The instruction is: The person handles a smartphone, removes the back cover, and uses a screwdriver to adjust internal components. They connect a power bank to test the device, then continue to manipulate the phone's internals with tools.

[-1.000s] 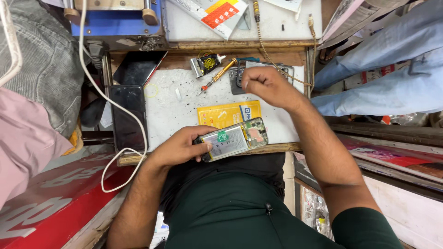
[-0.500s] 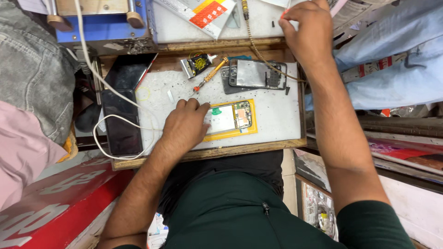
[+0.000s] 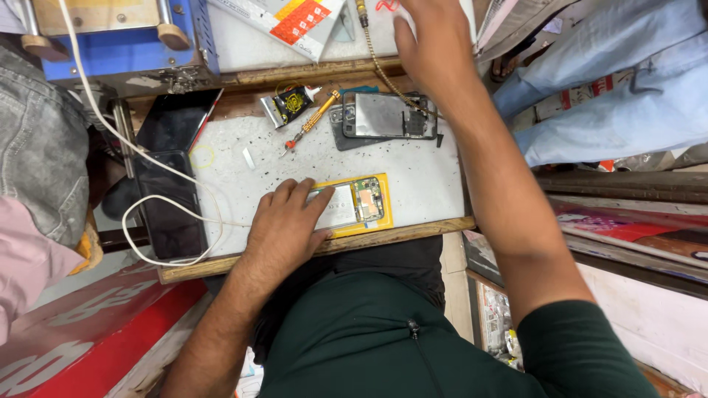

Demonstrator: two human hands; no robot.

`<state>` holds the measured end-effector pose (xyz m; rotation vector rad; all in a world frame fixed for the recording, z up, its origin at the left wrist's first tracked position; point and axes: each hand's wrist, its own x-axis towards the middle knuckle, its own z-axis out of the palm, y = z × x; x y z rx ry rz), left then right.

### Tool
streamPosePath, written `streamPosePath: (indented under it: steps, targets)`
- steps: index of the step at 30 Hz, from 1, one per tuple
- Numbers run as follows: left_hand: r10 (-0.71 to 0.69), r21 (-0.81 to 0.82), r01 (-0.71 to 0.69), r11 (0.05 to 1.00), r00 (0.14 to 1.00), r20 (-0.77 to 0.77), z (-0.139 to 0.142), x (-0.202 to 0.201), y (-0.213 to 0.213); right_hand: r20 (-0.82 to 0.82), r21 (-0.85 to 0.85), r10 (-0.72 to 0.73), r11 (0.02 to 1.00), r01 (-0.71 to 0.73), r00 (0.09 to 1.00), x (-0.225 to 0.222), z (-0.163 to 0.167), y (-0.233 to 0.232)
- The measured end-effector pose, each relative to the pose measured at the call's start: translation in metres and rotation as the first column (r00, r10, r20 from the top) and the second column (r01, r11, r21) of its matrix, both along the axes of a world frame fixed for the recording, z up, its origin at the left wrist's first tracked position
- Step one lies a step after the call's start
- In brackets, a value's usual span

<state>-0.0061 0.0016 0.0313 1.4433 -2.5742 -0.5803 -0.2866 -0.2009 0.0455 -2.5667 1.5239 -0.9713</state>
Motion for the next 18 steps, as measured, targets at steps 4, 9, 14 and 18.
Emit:
streamPosePath:
  steps: [4,9,14,18]
  targets:
    - [-0.030,0.002,0.030,1.000,1.000,0.008,0.001,0.008,-0.005,0.060,0.241,0.021,0.970,-0.035,0.998,-0.016,0.008,0.076]
    - [-0.026,-0.050,0.017,0.999,0.986,-0.167,-0.005,-0.003,-0.040,0.043,0.404,-0.257,0.888,0.218,0.966,-0.038,0.002,0.138]
    - [-0.146,-0.276,0.094,0.957,0.974,-0.174,-0.023,-0.064,-0.112,-0.040,0.470,-0.429,0.789,0.396,0.902,-0.044,-0.016,0.154]
    - [-0.217,-0.202,0.191,0.961,0.970,-0.111,-0.033,-0.099,-0.140,-0.023,0.354,-0.343,0.875,0.329,0.939,-0.044,-0.026,0.154]
